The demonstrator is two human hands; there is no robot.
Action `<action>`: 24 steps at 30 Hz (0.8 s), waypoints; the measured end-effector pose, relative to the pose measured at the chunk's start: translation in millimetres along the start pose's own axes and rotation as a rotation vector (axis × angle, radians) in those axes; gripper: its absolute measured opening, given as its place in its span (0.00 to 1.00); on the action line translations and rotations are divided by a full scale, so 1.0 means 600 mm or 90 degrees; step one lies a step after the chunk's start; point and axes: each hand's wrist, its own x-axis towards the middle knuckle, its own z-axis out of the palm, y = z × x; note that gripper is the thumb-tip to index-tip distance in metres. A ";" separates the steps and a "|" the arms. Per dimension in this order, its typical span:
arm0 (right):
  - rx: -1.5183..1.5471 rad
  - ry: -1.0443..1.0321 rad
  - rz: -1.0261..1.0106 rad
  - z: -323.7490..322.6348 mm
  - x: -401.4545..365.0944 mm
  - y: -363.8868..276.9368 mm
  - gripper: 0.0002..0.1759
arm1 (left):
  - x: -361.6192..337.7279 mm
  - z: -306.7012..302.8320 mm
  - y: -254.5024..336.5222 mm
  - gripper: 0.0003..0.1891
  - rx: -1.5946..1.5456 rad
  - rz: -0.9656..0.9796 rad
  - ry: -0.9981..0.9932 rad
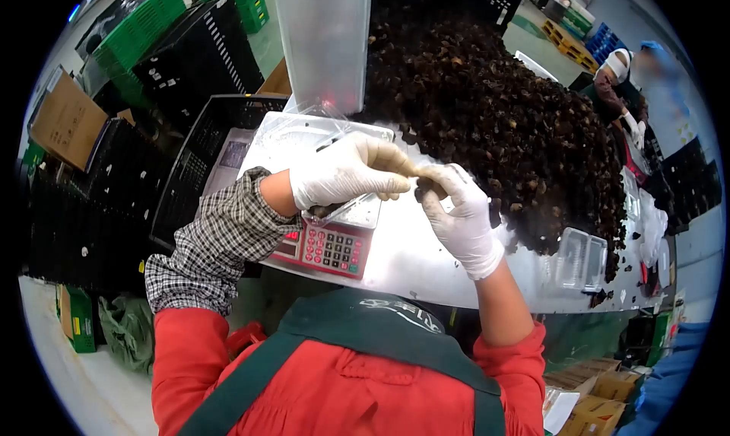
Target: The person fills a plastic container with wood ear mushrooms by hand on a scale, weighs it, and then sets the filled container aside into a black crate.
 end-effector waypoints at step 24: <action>-0.334 -0.218 -0.199 0.108 0.037 0.106 0.11 | -0.212 -0.001 -0.205 0.16 0.867 0.136 0.290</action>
